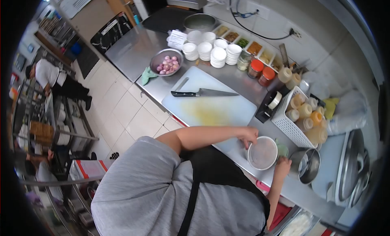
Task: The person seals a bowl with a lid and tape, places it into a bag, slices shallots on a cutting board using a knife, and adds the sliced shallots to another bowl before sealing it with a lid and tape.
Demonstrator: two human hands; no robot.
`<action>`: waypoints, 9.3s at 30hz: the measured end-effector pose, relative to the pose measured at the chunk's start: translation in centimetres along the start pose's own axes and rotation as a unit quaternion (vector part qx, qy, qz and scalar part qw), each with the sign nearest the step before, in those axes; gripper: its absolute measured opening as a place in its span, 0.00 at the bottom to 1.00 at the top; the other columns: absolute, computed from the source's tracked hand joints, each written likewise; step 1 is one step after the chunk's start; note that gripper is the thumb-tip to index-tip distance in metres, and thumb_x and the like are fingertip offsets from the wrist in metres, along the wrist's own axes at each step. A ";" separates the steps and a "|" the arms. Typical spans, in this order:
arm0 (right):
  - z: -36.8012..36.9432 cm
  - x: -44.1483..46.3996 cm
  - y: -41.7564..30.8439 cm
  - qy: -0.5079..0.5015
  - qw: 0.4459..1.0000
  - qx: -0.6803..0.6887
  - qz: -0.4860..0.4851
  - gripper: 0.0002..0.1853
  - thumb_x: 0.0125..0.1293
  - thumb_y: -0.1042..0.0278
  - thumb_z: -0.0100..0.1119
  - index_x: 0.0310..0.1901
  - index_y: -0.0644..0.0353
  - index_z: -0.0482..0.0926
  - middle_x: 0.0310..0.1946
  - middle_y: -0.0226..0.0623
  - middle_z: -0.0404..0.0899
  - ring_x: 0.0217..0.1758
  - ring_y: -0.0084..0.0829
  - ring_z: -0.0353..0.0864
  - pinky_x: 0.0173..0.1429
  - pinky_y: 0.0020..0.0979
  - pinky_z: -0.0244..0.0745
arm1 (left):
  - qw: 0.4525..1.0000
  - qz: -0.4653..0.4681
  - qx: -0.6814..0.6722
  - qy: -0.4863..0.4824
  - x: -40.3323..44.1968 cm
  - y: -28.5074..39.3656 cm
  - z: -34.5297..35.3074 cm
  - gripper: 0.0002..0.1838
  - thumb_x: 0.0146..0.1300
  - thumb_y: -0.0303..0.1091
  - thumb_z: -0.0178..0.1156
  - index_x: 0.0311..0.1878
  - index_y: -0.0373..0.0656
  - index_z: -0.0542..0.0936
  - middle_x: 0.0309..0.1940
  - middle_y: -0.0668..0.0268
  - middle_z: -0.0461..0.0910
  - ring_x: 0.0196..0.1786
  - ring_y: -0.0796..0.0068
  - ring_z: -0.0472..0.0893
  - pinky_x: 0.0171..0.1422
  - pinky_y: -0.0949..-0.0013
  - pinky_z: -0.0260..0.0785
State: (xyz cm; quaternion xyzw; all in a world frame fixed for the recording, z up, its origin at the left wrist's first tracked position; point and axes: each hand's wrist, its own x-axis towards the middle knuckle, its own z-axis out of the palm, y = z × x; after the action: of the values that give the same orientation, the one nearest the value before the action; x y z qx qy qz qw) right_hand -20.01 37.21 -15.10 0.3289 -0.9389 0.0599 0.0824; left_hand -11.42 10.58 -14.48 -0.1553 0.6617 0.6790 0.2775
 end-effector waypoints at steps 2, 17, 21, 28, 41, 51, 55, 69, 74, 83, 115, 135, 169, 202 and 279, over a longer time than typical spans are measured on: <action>0.8 0.6 0.4 -0.005 1.000 -0.003 -0.004 0.09 0.44 0.77 0.56 0.30 0.59 0.79 0.31 0.37 0.77 0.39 0.39 0.71 0.42 0.38 0.68 | 0.999 0.014 -0.041 0.030 -0.8 -0.7 0.9 0.14 0.44 0.24 0.60 0.33 0.34 0.67 0.24 0.61 0.70 0.23 0.68 0.78 0.25 0.68 0.77; 2.3 2.2 0.2 0.045 0.998 -0.018 0.044 0.09 0.41 0.73 0.63 0.29 0.55 0.80 0.30 0.34 0.77 0.39 0.37 0.71 0.40 0.41 0.66 | 0.941 0.107 -0.248 0.202 -17.3 -2.6 -3.8 0.09 0.50 0.27 0.57 0.34 0.33 0.70 0.31 0.63 0.73 0.34 0.71 0.78 0.39 0.71 0.76; 3.1 3.1 1.0 0.007 0.994 -0.022 0.107 0.08 0.41 0.70 0.63 0.27 0.56 0.79 0.27 0.33 0.77 0.39 0.39 0.72 0.40 0.40 0.66 | 0.901 0.145 -0.310 0.267 -23.9 -6.1 -7.0 0.12 0.51 0.26 0.58 0.37 0.32 0.70 0.34 0.61 0.73 0.35 0.71 0.78 0.40 0.69 0.77; -3.7 3.2 -8.9 0.041 0.983 -0.052 0.170 0.18 0.45 0.67 0.64 0.42 0.53 0.76 0.42 0.38 0.75 0.46 0.40 0.70 0.46 0.39 0.68 | 0.806 0.167 -0.355 0.444 -36.5 -14.9 -13.5 0.09 0.50 0.24 0.56 0.35 0.35 0.69 0.31 0.62 0.72 0.32 0.70 0.79 0.37 0.67 0.78; -5.8 1.5 -42.9 -0.093 0.898 0.395 -0.168 0.15 0.49 0.73 0.61 0.41 0.60 0.77 0.37 0.40 0.76 0.39 0.36 0.73 0.46 0.33 0.68 | 0.693 0.221 -0.396 0.561 -48.2 -24.9 -27.2 0.13 0.49 0.20 0.52 0.40 0.28 0.68 0.34 0.52 0.75 0.33 0.57 0.80 0.37 0.65 0.79; 16.8 -8.4 -55.1 -0.535 0.680 0.129 -0.484 0.15 0.50 0.60 0.61 0.40 0.55 0.77 0.37 0.39 0.77 0.43 0.39 0.76 0.46 0.37 0.70 | 0.665 0.139 -0.375 0.631 -42.1 -29.4 -41.3 0.19 0.54 0.25 0.53 0.44 0.19 0.63 0.39 0.44 0.72 0.38 0.55 0.80 0.39 0.71 0.78; 27.7 -9.0 -56.0 -0.608 0.672 0.057 -0.418 0.14 0.49 0.60 0.61 0.37 0.55 0.78 0.34 0.42 0.78 0.41 0.42 0.76 0.45 0.39 0.71 | 0.665 0.199 -0.377 0.614 -43.7 -28.6 -36.2 0.26 0.60 0.37 0.55 0.50 0.23 0.61 0.49 0.43 0.69 0.49 0.57 0.75 0.53 0.69 0.70; 56.3 -3.3 -51.7 -0.357 0.921 -0.028 -0.156 0.17 0.60 0.66 0.43 0.49 0.53 0.74 0.41 0.45 0.77 0.44 0.45 0.76 0.46 0.41 0.71 | 0.491 -0.160 -0.679 0.523 -33.1 -68.9 -5.0 0.19 0.58 0.41 0.57 0.46 0.38 0.69 0.42 0.57 0.75 0.38 0.65 0.78 0.41 0.66 0.73; 58.0 -3.2 -50.7 -0.205 0.954 -0.132 -0.174 0.14 0.51 0.60 0.61 0.41 0.50 0.77 0.39 0.40 0.77 0.42 0.41 0.77 0.43 0.38 0.73 | 0.480 -0.240 -0.669 0.515 -33.1 -71.1 -1.8 0.19 0.58 0.41 0.57 0.46 0.38 0.69 0.40 0.57 0.75 0.38 0.65 0.78 0.40 0.67 0.73; 60.6 -2.1 -46.4 -0.045 0.943 -0.096 -0.314 0.13 0.49 0.55 0.62 0.34 0.52 0.79 0.33 0.43 0.78 0.39 0.44 0.77 0.44 0.41 0.72 | 0.571 -0.192 -0.582 0.546 -30.9 -68.8 -8.0 0.13 0.59 0.38 0.55 0.42 0.39 0.72 0.36 0.64 0.76 0.35 0.73 0.78 0.37 0.71 0.72; 57.0 -3.3 -47.4 -0.184 0.964 0.057 -0.186 0.05 0.52 0.66 0.60 0.27 0.57 0.76 0.28 0.38 0.78 0.29 0.38 0.77 0.34 0.41 0.72 | 0.606 -0.235 -0.567 0.506 -29.6 -68.8 -5.4 0.14 0.60 0.39 0.54 0.43 0.40 0.71 0.37 0.64 0.76 0.37 0.72 0.78 0.39 0.71 0.72; 31.6 -13.3 -49.4 -0.530 0.725 0.424 -0.117 0.02 0.58 0.78 0.49 0.33 0.63 0.69 0.27 0.34 0.74 0.31 0.25 0.74 0.35 0.26 0.68 | 0.803 0.000 0.366 0.469 -26.5 -46.2 -12.4 0.29 0.43 0.29 0.61 0.53 0.44 0.69 0.54 0.57 0.68 0.58 0.58 0.67 0.64 0.53 0.53; -10.2 -10.6 -49.9 -0.478 0.564 0.655 0.157 0.25 0.60 0.58 0.56 0.56 0.60 0.67 0.54 0.35 0.68 0.57 0.29 0.65 0.61 0.31 0.59 | 0.808 0.050 -0.100 0.578 -49.2 -32.4 -29.6 0.14 0.53 0.34 0.58 0.41 0.35 0.77 0.31 0.60 0.80 0.35 0.71 0.78 0.41 0.71 0.71; -2.2 2.1 -56.8 -0.006 0.798 0.586 -0.140 0.15 0.46 0.84 0.44 0.36 0.62 0.75 0.34 0.40 0.74 0.35 0.34 0.76 0.37 0.31 0.71 | 0.603 0.065 0.001 0.795 -57.3 -30.4 -18.8 0.07 0.39 0.18 0.56 0.20 0.37 0.67 0.15 0.63 0.71 0.18 0.74 0.71 0.22 0.71 0.62; -1.8 8.3 -71.0 -0.226 0.815 0.440 -0.303 0.33 0.57 0.56 0.57 0.62 0.54 0.58 0.51 0.44 0.70 0.43 0.34 0.79 0.41 0.36 0.76 | 0.880 0.155 0.188 0.409 -58.3 -28.3 -22.5 0.32 0.43 0.20 0.57 0.58 0.43 0.68 0.47 0.50 0.73 0.51 0.54 0.72 0.58 0.68 0.63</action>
State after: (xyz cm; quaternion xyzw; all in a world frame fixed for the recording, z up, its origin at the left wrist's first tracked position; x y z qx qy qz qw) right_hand 18.35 -22.66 -7.62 0.6021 -0.6577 0.3623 -0.2714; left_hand 48.01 -22.42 -5.48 -0.2597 0.8469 0.4526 -0.1027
